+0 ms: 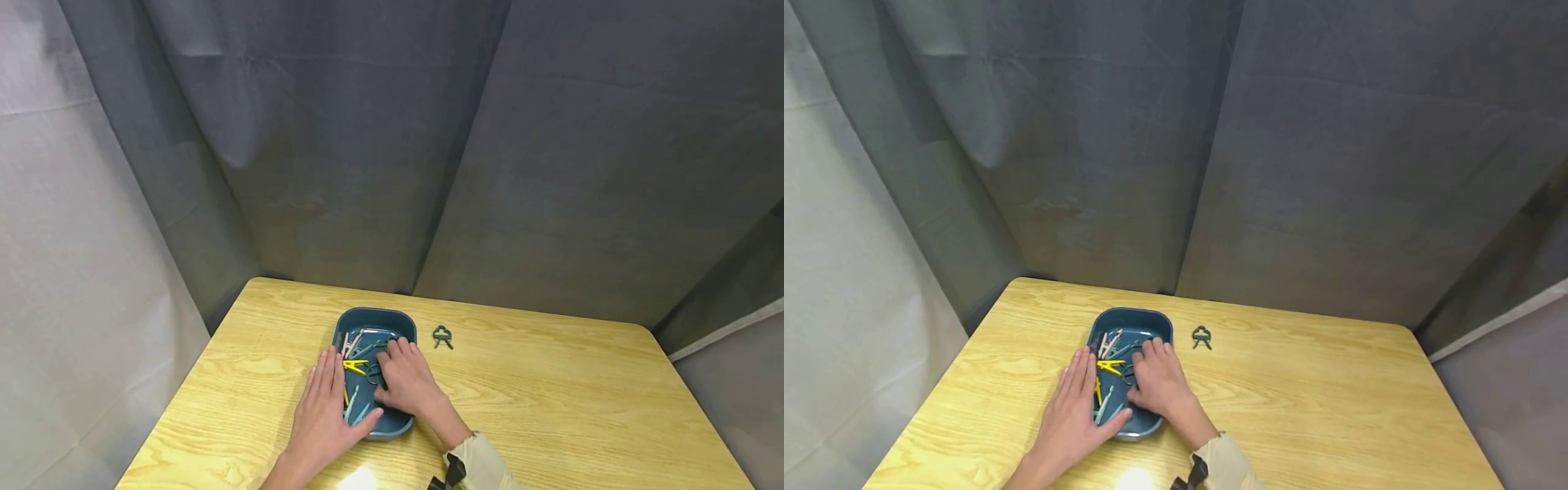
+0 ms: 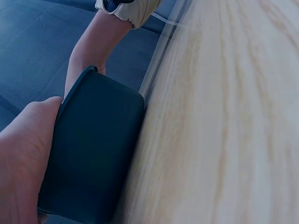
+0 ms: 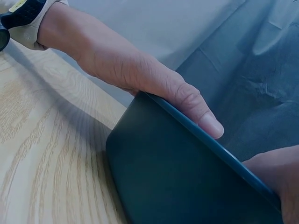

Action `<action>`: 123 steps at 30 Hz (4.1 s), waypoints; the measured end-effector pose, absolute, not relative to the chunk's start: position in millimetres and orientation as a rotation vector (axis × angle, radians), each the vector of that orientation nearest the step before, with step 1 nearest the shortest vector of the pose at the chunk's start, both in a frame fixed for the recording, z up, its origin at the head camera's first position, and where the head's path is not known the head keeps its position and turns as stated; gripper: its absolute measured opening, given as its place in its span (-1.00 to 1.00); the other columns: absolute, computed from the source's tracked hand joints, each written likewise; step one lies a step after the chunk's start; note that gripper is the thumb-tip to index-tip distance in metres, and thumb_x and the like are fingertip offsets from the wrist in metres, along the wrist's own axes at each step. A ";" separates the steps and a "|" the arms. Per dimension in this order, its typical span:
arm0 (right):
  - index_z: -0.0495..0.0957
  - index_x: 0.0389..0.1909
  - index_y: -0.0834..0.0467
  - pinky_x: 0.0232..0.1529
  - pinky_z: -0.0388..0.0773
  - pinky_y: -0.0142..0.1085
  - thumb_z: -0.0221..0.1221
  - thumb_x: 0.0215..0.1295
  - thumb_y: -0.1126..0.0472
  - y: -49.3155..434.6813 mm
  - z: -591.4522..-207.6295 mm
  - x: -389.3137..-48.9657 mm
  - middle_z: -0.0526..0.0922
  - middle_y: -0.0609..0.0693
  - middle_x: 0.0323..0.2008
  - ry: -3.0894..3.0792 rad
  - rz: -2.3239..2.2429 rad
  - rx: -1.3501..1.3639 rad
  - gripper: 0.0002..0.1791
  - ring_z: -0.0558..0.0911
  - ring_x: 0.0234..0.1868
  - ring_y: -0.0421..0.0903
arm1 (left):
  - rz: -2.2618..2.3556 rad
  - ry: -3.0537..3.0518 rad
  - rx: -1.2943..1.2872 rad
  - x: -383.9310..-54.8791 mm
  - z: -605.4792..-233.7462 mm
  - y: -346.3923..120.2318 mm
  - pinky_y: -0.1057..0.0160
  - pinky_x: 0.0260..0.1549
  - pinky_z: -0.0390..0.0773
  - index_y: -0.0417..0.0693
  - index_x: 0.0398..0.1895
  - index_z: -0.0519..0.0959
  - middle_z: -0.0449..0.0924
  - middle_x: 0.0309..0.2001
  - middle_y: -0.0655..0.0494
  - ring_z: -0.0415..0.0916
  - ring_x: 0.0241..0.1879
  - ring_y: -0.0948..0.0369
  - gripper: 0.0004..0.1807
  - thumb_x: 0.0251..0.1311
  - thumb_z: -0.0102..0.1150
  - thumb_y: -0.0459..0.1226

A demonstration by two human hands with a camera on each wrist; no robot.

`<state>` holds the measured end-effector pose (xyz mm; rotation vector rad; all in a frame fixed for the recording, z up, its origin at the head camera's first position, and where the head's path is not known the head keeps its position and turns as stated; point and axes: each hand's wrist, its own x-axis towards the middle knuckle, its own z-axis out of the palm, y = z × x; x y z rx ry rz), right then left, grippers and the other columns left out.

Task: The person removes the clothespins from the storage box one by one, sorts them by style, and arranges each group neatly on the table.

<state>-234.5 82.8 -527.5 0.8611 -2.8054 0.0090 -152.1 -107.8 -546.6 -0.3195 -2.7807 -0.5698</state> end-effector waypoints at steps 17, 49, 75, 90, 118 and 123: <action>0.72 -0.19 0.25 -0.24 0.27 -0.22 0.42 0.10 -0.25 80.1 -528.9 -233.1 0.52 0.09 -0.18 -2.800 -0.068 0.789 -0.40 0.32 -0.17 0.03 | -0.563 -2.779 -0.323 -150.5 -544.9 -107.1 -0.05 0.59 0.04 -0.26 0.68 -0.08 -0.10 0.68 -0.20 -0.16 0.67 -0.05 0.35 0.17 -0.08 0.59; 0.73 0.06 0.11 -0.08 0.35 -0.14 0.35 0.09 -0.40 83.4 -524.4 -233.2 0.60 0.08 -0.06 -2.826 -0.128 0.894 -0.27 0.39 -0.09 0.03 | -0.558 -2.789 -0.322 -151.4 -542.8 -106.9 -0.04 0.60 0.02 -0.24 0.68 -0.11 -0.11 0.68 -0.19 -0.16 0.67 -0.06 0.35 0.17 -0.09 0.59; 0.68 0.02 0.18 -0.07 0.41 -0.15 0.36 0.03 -0.39 86.9 -523.2 -237.2 0.58 0.03 -0.15 -2.780 0.215 0.926 -0.22 0.37 -0.13 0.00 | -0.566 -2.805 -0.320 -150.8 -539.6 -106.9 -0.02 0.62 -0.06 -0.26 0.68 -0.11 -0.19 0.70 -0.16 -0.33 0.69 0.04 0.35 0.18 -0.09 0.58; 0.62 0.15 0.20 -0.10 0.32 -0.17 0.40 0.08 -0.28 103.2 -505.2 -243.3 0.50 0.01 -0.17 -2.783 0.354 0.846 -0.23 0.33 -0.14 -0.02 | -0.561 -2.794 -0.324 -150.2 -540.9 -106.2 -0.05 0.59 0.03 -0.25 0.68 -0.09 -0.13 0.69 -0.16 -0.16 0.67 -0.06 0.37 0.14 -0.05 0.59; 0.61 0.11 0.21 -0.10 0.41 -0.06 0.37 0.04 -0.15 171.1 -481.2 -265.1 0.59 0.11 -0.11 -2.724 0.526 0.635 -0.32 0.43 -0.09 0.09 | -0.578 -2.736 -0.350 -148.0 -540.6 -106.1 -0.05 0.59 0.04 -0.29 0.67 -0.04 -0.14 0.69 -0.15 -0.25 0.68 0.00 0.37 0.13 0.09 0.54; 0.61 0.12 0.23 0.00 0.46 0.04 0.38 0.00 -0.12 183.5 -480.5 -269.9 0.63 0.16 -0.03 -2.710 0.561 0.627 -0.30 0.46 -0.03 0.16 | -0.581 -2.735 -0.349 -147.6 -539.6 -106.7 -0.04 0.60 0.01 -0.28 0.67 -0.06 -0.15 0.69 -0.15 -0.28 0.68 0.02 0.37 0.13 0.10 0.54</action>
